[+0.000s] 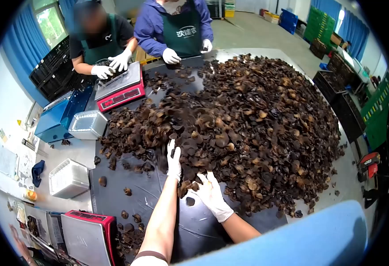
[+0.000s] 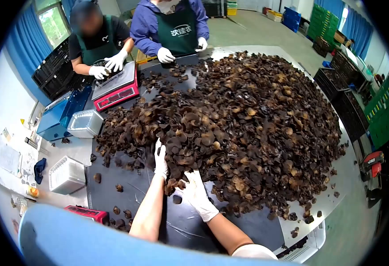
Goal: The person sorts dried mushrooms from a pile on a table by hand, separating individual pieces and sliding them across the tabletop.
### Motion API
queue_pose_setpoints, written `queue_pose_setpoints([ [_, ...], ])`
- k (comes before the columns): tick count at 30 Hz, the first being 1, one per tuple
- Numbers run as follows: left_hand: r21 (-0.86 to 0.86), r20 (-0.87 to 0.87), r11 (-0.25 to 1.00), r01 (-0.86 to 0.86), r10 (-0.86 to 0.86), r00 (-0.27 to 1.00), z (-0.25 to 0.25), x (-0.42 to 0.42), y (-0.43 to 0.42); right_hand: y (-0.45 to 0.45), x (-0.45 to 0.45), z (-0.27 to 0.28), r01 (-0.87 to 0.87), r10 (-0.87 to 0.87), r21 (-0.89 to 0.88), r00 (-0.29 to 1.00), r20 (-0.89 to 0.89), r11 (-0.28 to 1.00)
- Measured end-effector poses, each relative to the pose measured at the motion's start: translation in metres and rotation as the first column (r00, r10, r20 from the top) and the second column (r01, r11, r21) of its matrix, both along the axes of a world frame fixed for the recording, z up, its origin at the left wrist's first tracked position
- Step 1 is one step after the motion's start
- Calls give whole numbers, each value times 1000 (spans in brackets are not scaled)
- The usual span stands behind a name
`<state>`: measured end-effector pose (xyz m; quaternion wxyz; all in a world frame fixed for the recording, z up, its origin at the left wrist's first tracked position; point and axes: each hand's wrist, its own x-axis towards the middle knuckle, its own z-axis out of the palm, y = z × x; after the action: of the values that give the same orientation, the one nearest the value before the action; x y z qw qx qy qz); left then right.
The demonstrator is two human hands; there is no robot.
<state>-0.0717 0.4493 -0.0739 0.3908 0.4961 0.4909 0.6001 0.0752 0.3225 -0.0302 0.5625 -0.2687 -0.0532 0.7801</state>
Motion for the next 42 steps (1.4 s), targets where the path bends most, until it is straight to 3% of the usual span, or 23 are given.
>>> queue_pose_setpoints([
  [2, -45, -10, 999, 25, -25, 1000, -1, 30, -5, -8, 15, 24, 75, -70, -55, 995, 78, 996],
  [5, 14, 83, 998, 64, -65, 994, -21, 81, -5, -17, 51, 20, 28, -29, -35, 999, -46, 999],
  [6, -78, 144, 996, 42, -31, 989, -26, 97, -8, -20, 66, 21, 5, -8, -82, 999, -36, 997],
  [7, 28, 216, 983, 183, -185, 959, 23, 108, -22, -22, 78, 22, -24, 21, -129, 999, -25, 991],
  [11, 44, 36, 987, 155, -156, 987, 72, 150, -30, -25, 113, 73, 5, -12, -80, 995, -95, 997],
  [13, 177, -253, 974, 141, -93, 963, 102, 168, -20, -22, 128, 117, 41, -61, -151, 990, -127, 988],
  [14, 132, -327, 981, 145, -94, 940, 121, 181, -17, -18, 137, 120, 8, -22, 76, 981, 193, 997],
  [16, 22, -435, 981, 191, -163, 885, 175, 206, -19, -11, 171, 122, -196, -92, 345, 741, 665, 918],
  [18, -4, -408, 952, 307, -281, 869, 216, 216, -13, 0, 189, 151, -53, -52, 310, 945, 322, 949],
  [19, 37, -346, 926, 376, -341, 874, 231, 218, -9, 4, 194, 178, 102, -75, 83, 955, -286, 991],
  [20, 28, -302, 913, 407, -380, 874, 256, 209, -13, 12, 205, 178, 172, -115, 131, 925, -362, 976],
  [22, 177, -438, 957, 231, -133, 889, 266, 178, -7, 24, 242, 173, 300, -239, 116, 897, -373, 947],
  [23, 253, -332, 950, 182, -91, 939, 260, 149, 1, 23, 247, 182, 334, -289, 110, 909, -299, 936],
  [25, 306, -525, 946, -111, 264, 809, 235, 73, 5, 16, 254, 196, 361, -319, 139, 913, -255, 922],
  [27, 543, -709, 815, -201, 574, 410, 185, -29, 3, 5, 274, 173, 361, -341, 32, 903, -263, 932],
  [29, 423, -823, 825, -376, 523, 221, 136, -122, -27, -13, 278, 171, 379, -403, -140, 884, -238, 915],
  [30, 287, -928, 794, -536, 368, 48, 107, -163, -48, -27, 277, 167, 354, -353, -17, 926, -134, 935],
  [32, -94, -989, 607, -789, 33, 144, 61, -206, -88, -56, 281, 150, 246, -257, 181, 965, 40, 952],
  [33, -178, -968, 632, -755, 27, 251, 29, -230, -98, -68, 283, 141, 241, -263, 182, 958, 113, 953],
  [35, -55, -980, 783, -619, 76, 183, -9, -230, -107, -91, 284, 130, 192, -233, 198, 950, 208, 961],
  [37, -17, -825, 942, -335, 176, 537, 5, -183, -109, -112, 282, 125, 217, -249, 144, 930, 271, 966],
  [38, 34, -764, 959, -283, 207, 611, 11, -148, -108, -121, 284, 121, 214, -243, 127, 921, 303, 969],
  [42, 109, -794, 988, -111, 154, 588, 8, -38, -109, -148, 295, 100, 240, -258, 94, 920, 296, 966],
])
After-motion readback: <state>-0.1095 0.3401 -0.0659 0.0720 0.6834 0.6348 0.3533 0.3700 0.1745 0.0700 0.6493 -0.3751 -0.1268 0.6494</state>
